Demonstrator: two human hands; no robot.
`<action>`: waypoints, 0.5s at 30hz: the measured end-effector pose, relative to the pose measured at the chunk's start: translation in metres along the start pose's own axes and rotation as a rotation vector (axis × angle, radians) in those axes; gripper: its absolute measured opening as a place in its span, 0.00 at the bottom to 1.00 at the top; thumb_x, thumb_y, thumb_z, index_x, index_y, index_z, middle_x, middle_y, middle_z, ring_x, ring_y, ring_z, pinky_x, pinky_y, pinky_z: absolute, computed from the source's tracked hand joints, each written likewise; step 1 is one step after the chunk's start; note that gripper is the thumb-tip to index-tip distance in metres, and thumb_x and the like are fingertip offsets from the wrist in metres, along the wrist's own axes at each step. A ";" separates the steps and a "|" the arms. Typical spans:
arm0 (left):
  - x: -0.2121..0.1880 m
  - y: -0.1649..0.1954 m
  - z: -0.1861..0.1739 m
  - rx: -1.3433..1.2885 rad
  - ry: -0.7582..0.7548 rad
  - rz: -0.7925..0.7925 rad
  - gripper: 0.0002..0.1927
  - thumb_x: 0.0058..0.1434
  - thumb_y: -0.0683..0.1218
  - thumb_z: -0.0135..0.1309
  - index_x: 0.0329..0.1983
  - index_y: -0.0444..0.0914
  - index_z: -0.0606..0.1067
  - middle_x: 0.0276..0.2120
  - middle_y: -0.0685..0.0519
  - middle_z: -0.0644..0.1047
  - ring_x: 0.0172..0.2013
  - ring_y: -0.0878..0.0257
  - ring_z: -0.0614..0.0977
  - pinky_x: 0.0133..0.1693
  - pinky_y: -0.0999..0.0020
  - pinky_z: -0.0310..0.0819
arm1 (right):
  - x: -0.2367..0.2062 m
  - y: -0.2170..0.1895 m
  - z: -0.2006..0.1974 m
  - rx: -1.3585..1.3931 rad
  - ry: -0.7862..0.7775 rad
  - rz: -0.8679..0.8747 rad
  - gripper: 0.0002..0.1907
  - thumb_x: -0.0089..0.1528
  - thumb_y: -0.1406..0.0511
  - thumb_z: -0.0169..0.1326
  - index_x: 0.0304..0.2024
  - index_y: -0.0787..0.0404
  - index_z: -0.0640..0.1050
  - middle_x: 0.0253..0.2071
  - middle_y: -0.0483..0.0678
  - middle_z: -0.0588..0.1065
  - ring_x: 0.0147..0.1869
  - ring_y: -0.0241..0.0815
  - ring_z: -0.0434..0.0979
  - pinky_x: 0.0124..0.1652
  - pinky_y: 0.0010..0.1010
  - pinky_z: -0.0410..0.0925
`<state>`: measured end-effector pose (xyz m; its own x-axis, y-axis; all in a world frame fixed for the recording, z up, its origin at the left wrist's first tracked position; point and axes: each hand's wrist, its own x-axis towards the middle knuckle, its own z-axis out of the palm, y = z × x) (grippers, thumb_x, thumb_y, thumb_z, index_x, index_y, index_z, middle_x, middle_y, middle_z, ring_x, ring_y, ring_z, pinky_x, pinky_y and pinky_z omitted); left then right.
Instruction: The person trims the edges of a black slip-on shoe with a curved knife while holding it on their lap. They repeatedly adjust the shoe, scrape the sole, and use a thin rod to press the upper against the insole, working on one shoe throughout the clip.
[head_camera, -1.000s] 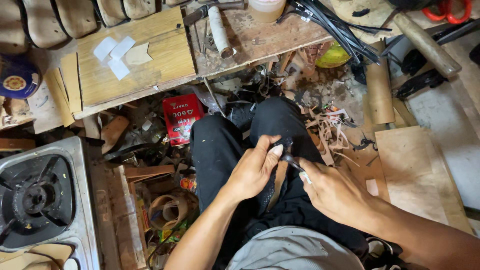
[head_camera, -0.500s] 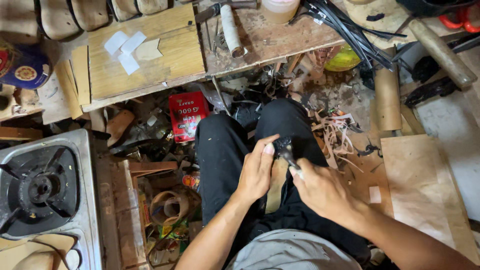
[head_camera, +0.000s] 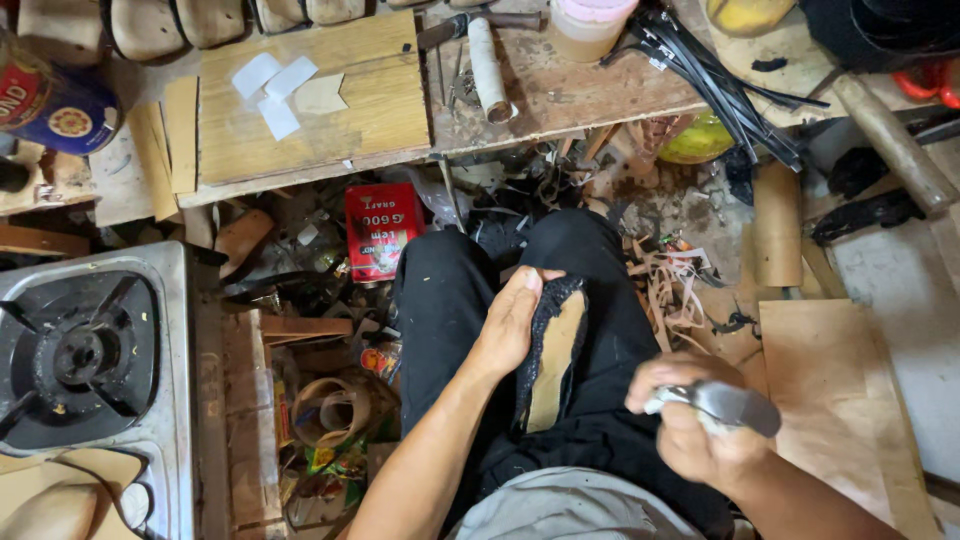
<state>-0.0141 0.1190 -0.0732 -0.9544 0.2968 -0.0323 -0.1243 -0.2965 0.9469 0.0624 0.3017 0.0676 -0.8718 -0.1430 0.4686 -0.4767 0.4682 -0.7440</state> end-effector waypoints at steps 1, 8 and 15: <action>0.000 0.000 0.000 0.002 0.002 0.005 0.21 0.78 0.50 0.33 0.53 0.31 0.74 0.44 0.53 0.77 0.45 0.67 0.75 0.52 0.70 0.70 | 0.001 0.010 0.009 -0.161 -0.120 0.077 0.08 0.63 0.65 0.56 0.42 0.63 0.79 0.30 0.55 0.80 0.29 0.51 0.81 0.32 0.39 0.74; -0.008 0.005 -0.004 0.143 0.082 0.081 0.22 0.80 0.50 0.35 0.53 0.31 0.76 0.42 0.52 0.75 0.45 0.65 0.74 0.53 0.69 0.69 | -0.035 0.024 -0.005 0.084 -0.040 -0.050 0.09 0.68 0.63 0.51 0.36 0.58 0.78 0.32 0.52 0.79 0.29 0.45 0.81 0.30 0.37 0.74; -0.010 0.013 -0.001 0.104 0.093 0.072 0.21 0.78 0.51 0.35 0.53 0.31 0.75 0.44 0.53 0.77 0.48 0.65 0.77 0.54 0.69 0.70 | -0.031 0.049 0.016 -0.337 -0.351 0.140 0.12 0.64 0.60 0.58 0.34 0.63 0.77 0.24 0.52 0.76 0.26 0.51 0.78 0.26 0.41 0.69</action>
<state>-0.0066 0.1116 -0.0604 -0.9814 0.1915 0.0117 -0.0308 -0.2173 0.9756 0.0641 0.3147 0.0092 -0.9378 -0.3161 0.1435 -0.3398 0.7513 -0.5657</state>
